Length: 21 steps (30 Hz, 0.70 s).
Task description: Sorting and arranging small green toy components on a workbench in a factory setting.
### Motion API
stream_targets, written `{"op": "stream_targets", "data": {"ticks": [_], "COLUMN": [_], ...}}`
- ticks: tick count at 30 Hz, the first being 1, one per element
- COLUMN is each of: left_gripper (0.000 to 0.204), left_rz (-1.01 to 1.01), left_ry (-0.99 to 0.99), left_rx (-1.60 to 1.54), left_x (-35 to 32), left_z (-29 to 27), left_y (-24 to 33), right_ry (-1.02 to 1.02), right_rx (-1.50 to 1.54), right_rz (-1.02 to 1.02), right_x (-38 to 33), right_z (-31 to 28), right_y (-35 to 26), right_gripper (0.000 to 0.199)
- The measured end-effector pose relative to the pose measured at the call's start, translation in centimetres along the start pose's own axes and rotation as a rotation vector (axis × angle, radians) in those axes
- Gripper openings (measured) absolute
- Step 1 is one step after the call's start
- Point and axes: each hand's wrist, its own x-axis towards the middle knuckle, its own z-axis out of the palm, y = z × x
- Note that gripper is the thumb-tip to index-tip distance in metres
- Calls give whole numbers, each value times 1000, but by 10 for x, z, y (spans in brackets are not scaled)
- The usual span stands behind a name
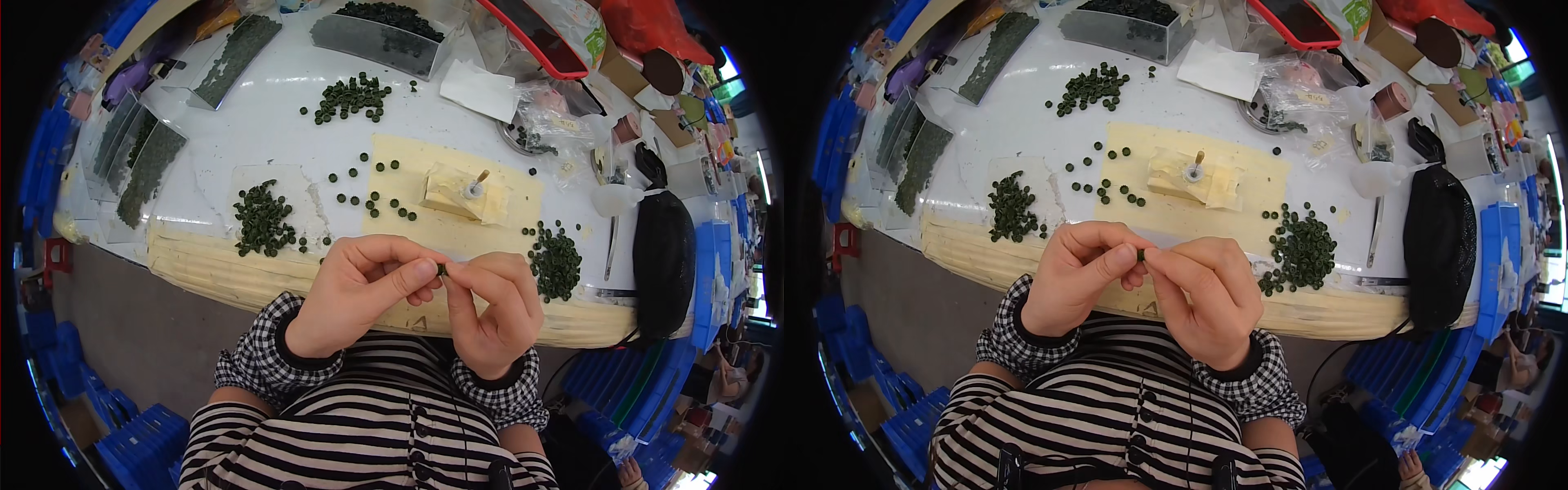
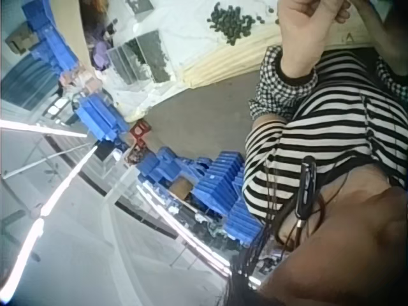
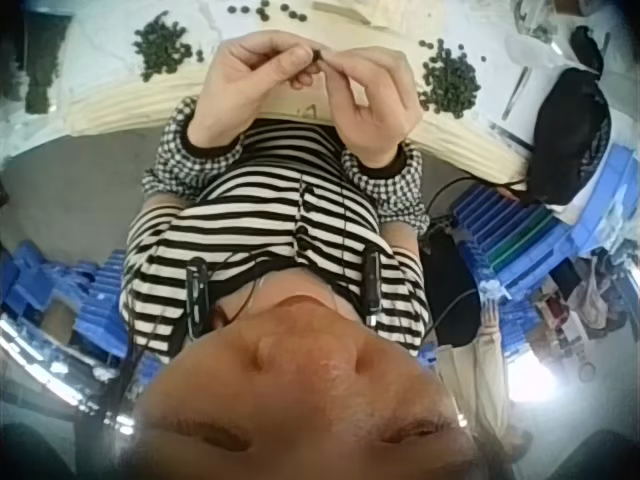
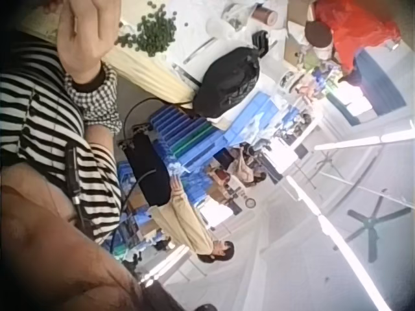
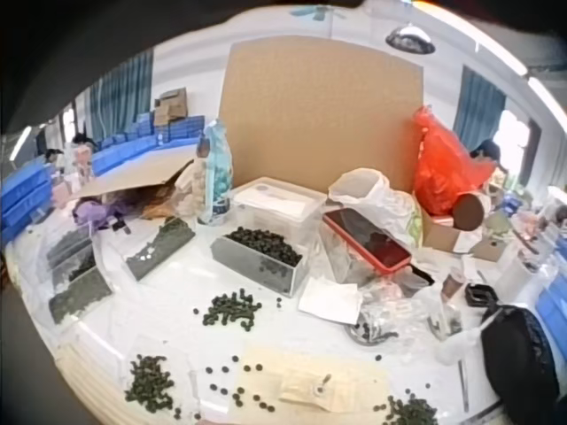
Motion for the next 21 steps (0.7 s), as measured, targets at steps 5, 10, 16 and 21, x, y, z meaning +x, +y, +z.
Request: {"op": "stream_targets", "data": {"ticks": [5, 10, 16, 21], "left_gripper": [21, 20, 19, 20], "left_rz": [-112, -54, 14, 36], "left_ry": [-38, -22, -32, -12], "left_rx": [-60, 3, 5, -8], "left_x": [-2, -4, -4, -3], "left_z": [-5, -6, 1, -1], "left_y": [4, 0, 0, -4], "right_ry": [-21, -38, -39, -16], "right_rx": [-11, -34, 31, 86], "right_rz": [-60, -45, 81, 132], "right_x": [1, 3, 1, -3], "right_z": [-1, 0, -2, -1], "right_y": [0, -1, 0, 1], "right_gripper": [28, 25, 21, 20]}}
